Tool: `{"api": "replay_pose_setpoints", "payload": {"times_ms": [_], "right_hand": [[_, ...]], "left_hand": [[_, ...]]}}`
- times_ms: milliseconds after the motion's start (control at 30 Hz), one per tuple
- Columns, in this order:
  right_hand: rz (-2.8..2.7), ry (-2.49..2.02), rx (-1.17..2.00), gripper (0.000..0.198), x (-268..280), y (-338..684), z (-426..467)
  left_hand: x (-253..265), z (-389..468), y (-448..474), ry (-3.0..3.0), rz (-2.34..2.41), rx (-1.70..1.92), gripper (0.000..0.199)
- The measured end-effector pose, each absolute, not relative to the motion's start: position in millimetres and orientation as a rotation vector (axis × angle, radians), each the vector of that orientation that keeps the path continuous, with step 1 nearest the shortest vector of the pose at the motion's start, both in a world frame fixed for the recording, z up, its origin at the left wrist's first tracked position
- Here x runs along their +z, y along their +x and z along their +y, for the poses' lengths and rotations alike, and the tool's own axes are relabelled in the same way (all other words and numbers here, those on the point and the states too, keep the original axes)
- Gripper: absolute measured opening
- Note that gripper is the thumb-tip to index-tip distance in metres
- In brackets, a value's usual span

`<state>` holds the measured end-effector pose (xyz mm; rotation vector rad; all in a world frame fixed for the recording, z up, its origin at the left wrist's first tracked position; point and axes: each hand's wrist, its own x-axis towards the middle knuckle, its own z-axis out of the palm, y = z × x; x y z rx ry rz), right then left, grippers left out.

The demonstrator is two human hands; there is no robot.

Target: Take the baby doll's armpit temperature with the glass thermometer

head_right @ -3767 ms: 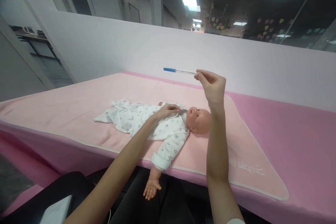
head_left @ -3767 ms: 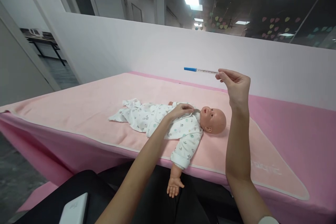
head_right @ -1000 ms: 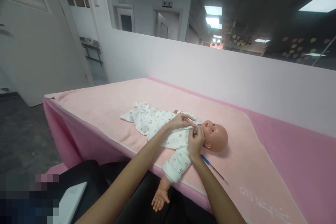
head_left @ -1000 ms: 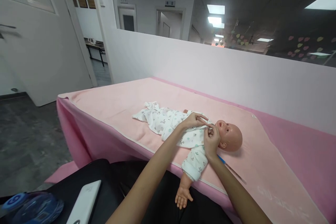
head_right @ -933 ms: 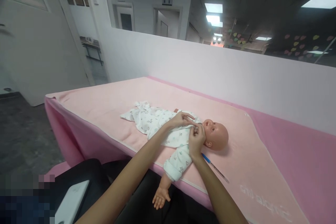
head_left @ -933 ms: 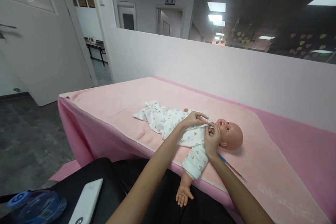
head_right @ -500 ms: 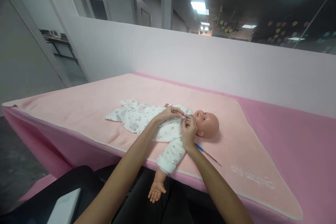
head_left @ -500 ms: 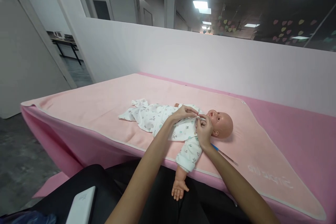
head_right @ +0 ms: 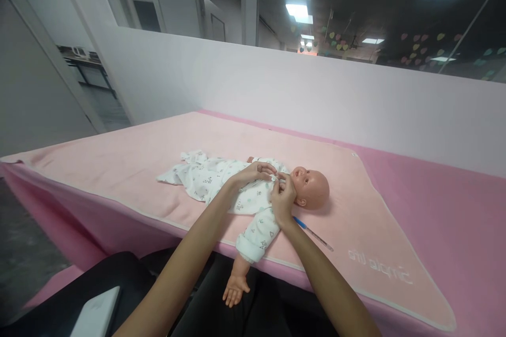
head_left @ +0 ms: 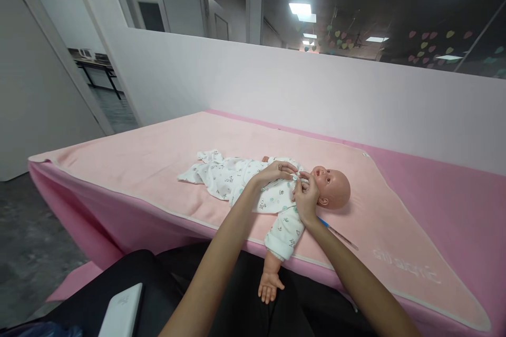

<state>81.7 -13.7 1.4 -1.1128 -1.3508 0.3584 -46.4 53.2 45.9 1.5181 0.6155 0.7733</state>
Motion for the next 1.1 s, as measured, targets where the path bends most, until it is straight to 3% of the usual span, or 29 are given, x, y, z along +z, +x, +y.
{"api": "replay_pose_setpoints", "payload": {"times_ms": [167,500,900,1100], "right_hand": [[-1.246,-1.076,0.497,0.025,3,80,-15],[-1.292,-1.084,0.230,0.020,-3,78,-10],[-1.418,-1.068,0.154,0.017,-2,78,-10],[-1.410,-1.042,0.056,0.013,-1,80,-12]], "left_hand": [[46,53,-46,1.526,0.628,0.775,0.027],[45,51,-48,1.559,0.526,0.763,0.037],[48,51,-46,1.598,0.616,0.784,0.038],[34,37,-48,1.717,0.789,1.103,0.028]]}}
